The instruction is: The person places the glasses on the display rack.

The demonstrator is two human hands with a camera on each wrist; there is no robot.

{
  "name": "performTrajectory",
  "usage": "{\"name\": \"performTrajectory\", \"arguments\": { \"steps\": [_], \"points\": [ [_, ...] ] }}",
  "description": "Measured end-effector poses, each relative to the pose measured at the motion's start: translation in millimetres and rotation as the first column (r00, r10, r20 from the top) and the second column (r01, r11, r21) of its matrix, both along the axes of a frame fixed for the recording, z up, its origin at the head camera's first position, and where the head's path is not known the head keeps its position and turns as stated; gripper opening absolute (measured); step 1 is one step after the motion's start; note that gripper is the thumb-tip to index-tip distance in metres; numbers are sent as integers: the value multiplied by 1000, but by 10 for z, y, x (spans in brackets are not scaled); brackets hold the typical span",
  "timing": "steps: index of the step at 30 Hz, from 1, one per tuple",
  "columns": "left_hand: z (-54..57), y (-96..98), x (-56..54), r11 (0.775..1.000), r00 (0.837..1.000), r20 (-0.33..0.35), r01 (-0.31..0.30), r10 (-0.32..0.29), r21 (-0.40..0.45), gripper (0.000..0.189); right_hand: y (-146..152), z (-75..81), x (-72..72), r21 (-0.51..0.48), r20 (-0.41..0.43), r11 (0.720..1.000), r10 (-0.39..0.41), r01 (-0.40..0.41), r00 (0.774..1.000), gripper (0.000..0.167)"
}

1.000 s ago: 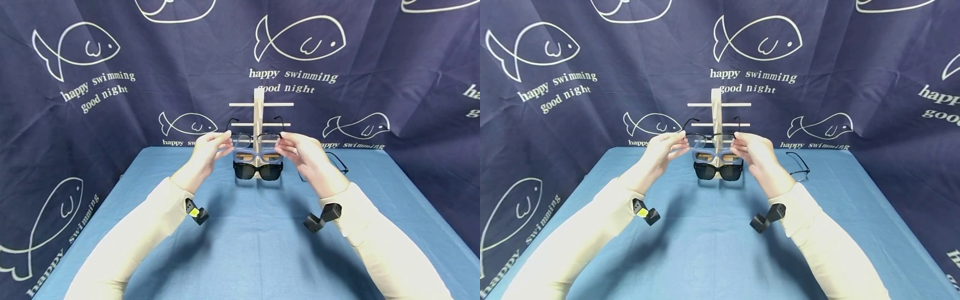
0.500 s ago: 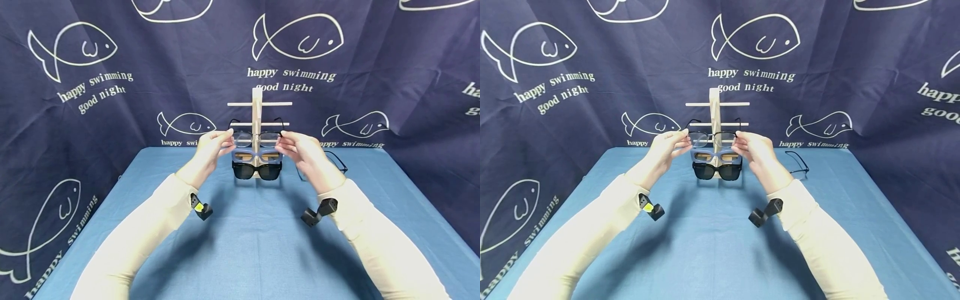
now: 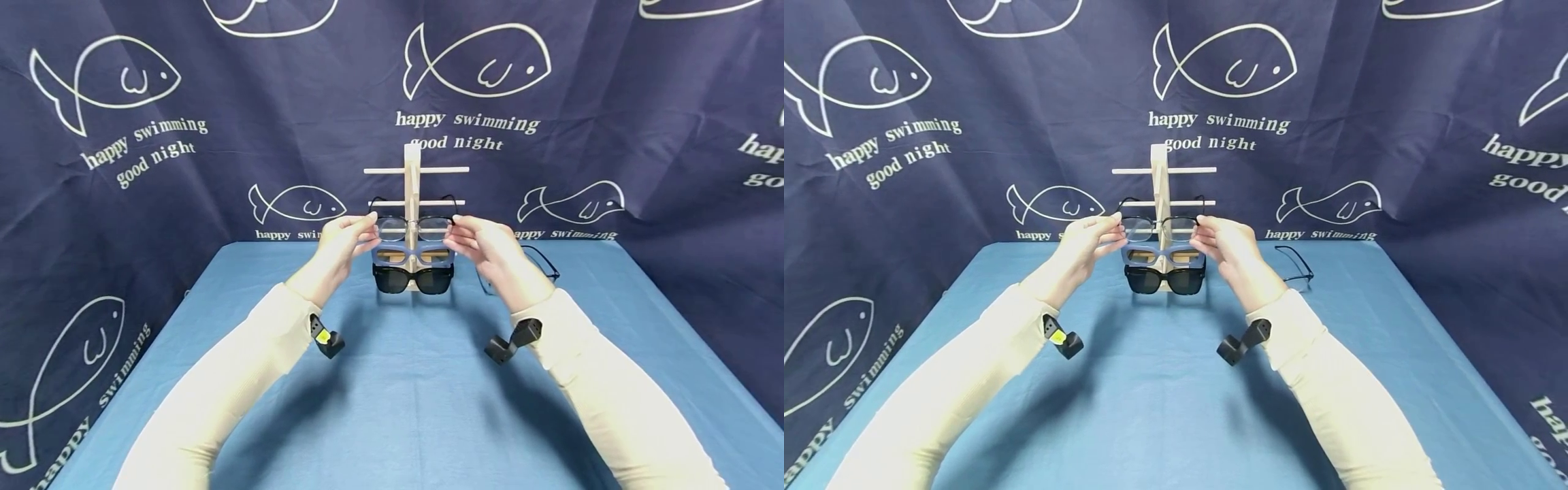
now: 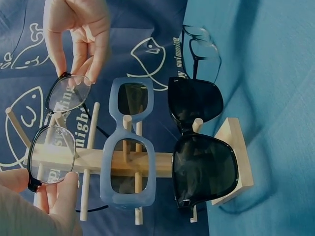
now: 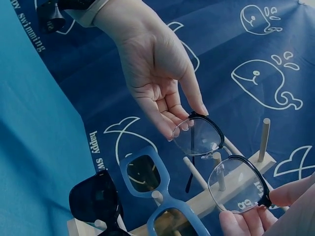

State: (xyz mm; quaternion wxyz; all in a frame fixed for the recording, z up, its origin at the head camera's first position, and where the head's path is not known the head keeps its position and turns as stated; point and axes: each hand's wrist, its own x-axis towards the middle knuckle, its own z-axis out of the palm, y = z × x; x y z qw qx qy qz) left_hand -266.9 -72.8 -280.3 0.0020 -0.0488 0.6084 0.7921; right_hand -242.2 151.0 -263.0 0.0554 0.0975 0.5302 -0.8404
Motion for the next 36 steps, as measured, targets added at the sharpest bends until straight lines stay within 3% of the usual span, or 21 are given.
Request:
{"name": "performTrajectory", "arguments": {
  "steps": [22,26,31,36],
  "points": [
    [-79,-13,-27,1000,1000,13,1,-1,-8,11,19,-88,-52,-28,4,999,22,-22,1000,28],
    [-92,-16,-39,1000,1000,11,11,-11,-15,8,23,-109,-62,-46,7,999,-2,2,1000,24],
    [-106,-26,-47,1000,1000,3,5,-5,-9,21,23,-109,-70,-45,-3,999,-16,16,1000,18],
    [-120,-56,-43,1000,1000,1,-4,4,-4,16,19,-101,-78,-46,-9,999,-17,16,1000,11]
  ]
}}
